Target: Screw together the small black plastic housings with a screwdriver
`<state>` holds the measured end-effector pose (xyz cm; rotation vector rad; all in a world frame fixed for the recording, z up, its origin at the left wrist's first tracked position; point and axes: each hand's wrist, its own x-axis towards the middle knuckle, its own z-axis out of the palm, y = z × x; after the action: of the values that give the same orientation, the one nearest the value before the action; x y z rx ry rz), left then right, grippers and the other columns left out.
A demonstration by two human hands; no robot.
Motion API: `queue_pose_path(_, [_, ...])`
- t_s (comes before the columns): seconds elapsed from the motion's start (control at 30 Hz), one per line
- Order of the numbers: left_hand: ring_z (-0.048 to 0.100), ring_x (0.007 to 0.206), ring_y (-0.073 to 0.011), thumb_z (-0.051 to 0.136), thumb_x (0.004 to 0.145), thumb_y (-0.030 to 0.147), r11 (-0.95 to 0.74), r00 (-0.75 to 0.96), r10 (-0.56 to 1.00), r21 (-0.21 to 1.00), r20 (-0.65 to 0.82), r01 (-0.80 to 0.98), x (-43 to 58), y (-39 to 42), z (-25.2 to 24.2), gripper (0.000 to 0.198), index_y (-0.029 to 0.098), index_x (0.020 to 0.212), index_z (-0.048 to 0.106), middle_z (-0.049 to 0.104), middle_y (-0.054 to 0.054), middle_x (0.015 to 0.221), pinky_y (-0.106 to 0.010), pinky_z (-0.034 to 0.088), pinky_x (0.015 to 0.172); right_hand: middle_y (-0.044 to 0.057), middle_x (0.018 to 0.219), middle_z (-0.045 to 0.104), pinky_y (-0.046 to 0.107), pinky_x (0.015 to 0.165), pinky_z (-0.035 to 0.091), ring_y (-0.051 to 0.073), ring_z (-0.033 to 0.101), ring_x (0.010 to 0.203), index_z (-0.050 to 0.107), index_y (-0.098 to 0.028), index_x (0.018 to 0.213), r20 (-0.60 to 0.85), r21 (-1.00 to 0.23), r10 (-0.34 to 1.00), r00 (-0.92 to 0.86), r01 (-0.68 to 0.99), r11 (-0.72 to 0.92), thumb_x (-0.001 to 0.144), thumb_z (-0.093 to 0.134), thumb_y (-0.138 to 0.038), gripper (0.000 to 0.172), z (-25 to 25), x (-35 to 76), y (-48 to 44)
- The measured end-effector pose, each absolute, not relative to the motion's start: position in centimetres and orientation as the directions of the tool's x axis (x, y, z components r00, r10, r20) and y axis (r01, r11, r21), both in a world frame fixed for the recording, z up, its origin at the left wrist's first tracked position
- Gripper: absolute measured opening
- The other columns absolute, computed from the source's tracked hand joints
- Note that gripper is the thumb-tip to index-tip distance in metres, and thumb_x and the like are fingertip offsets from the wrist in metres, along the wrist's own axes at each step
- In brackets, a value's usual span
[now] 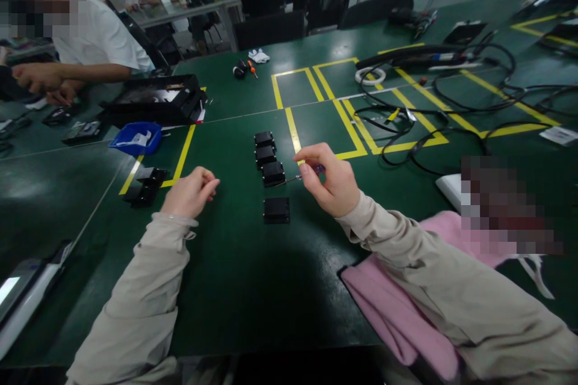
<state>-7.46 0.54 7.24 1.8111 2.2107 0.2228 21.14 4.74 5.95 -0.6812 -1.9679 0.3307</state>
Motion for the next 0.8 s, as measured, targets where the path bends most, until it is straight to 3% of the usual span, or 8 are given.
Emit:
queue_pose_path(0.07, [0.065, 0.075, -0.0166, 0.047, 0.091, 0.040, 0.324, -0.327, 0.944, 0.301, -0.043, 0.897, -11.2, 0.1, 6.5, 0.019, 0.021, 0.089, 0.049, 0.067, 0.000, 0.081, -0.028, 0.049, 0.069, -0.001, 0.078, 0.059, 0.022, 0.064, 0.046, 0.008, 0.058, 0.066, 0.056, -0.016, 0.100, 0.735, -0.485, 0.572, -0.365, 0.307, 0.819, 0.093, 0.042, -0.023, 0.016, 5.9, 21.1, 4.8])
queue_pose_path(0.17, [0.061, 0.085, -0.0184, 0.046, 0.091, 0.040, 0.416, -0.439, 0.896, 0.215, 0.073, 0.884, -15.6, -0.6, 5.0, 0.018, 0.023, 0.087, 0.048, 0.064, 0.002, 0.085, -0.032, 0.049, 0.082, -0.001, 0.077, 0.058, 0.022, 0.062, 0.045, 0.008, 0.057, 0.064, 0.056, -0.016, 0.100, 0.734, -0.479, 0.564, -0.378, 0.300, 0.825, 0.093, 0.043, -0.022, 0.016, 6.0, 21.0, 4.8])
queue_pose_path(0.27, [0.057, 0.085, -0.0181, 0.049, 0.089, 0.042, 0.478, -0.512, 0.848, 0.221, 0.133, 0.850, -17.8, -0.7, 3.2, 0.019, 0.023, 0.084, 0.047, 0.060, 0.002, 0.087, -0.034, 0.048, 0.086, -0.001, 0.076, 0.058, 0.022, 0.063, 0.046, 0.008, 0.057, 0.064, 0.056, -0.016, 0.099, 0.719, -0.482, 0.571, -0.396, 0.307, 0.821, 0.093, 0.042, -0.023, 0.016, 6.0, 21.0, 4.7])
queue_pose_path(0.4, [0.058, 0.086, -0.0178, 0.048, 0.090, 0.040, 0.465, -0.497, 0.860, 0.227, 0.114, 0.856, -18.4, -0.2, 1.7, 0.019, 0.022, 0.084, 0.048, 0.062, 0.003, 0.086, -0.034, 0.047, 0.087, -0.001, 0.075, 0.058, 0.021, 0.063, 0.046, 0.008, 0.057, 0.063, 0.057, -0.016, 0.098, 0.714, -0.475, 0.562, -0.418, 0.299, 0.827, 0.093, 0.043, -0.023, 0.016, 5.8, 21.0, 4.8])
queue_pose_path(0.6, [0.061, 0.090, -0.0176, 0.050, 0.090, 0.031, 0.470, -0.477, 0.878, 0.103, 0.049, 0.877, -17.8, 0.2, 1.8, 0.015, 0.018, 0.095, 0.051, 0.064, -0.003, 0.096, -0.029, 0.046, 0.088, -0.001, 0.074, 0.058, 0.021, 0.061, 0.045, 0.008, 0.057, 0.062, 0.056, -0.016, 0.098, 0.741, -0.441, 0.521, -0.423, 0.279, 0.853, 0.092, 0.045, -0.020, 0.013, 5.6, 20.9, 5.0])
queue_pose_path(0.8, [0.058, 0.097, -0.0264, 0.038, 0.093, 0.033, 0.418, -0.418, 0.908, -0.015, -0.007, 0.908, -16.0, -0.2, 2.8, 0.022, 0.016, 0.100, 0.050, 0.058, -0.012, 0.109, -0.035, 0.046, 0.079, -0.002, 0.073, 0.059, 0.021, 0.059, 0.045, 0.008, 0.056, 0.060, 0.056, -0.017, 0.098, 0.752, -0.416, 0.499, -0.431, 0.277, 0.866, 0.092, 0.046, -0.020, 0.012, 5.6, 20.9, 5.0])
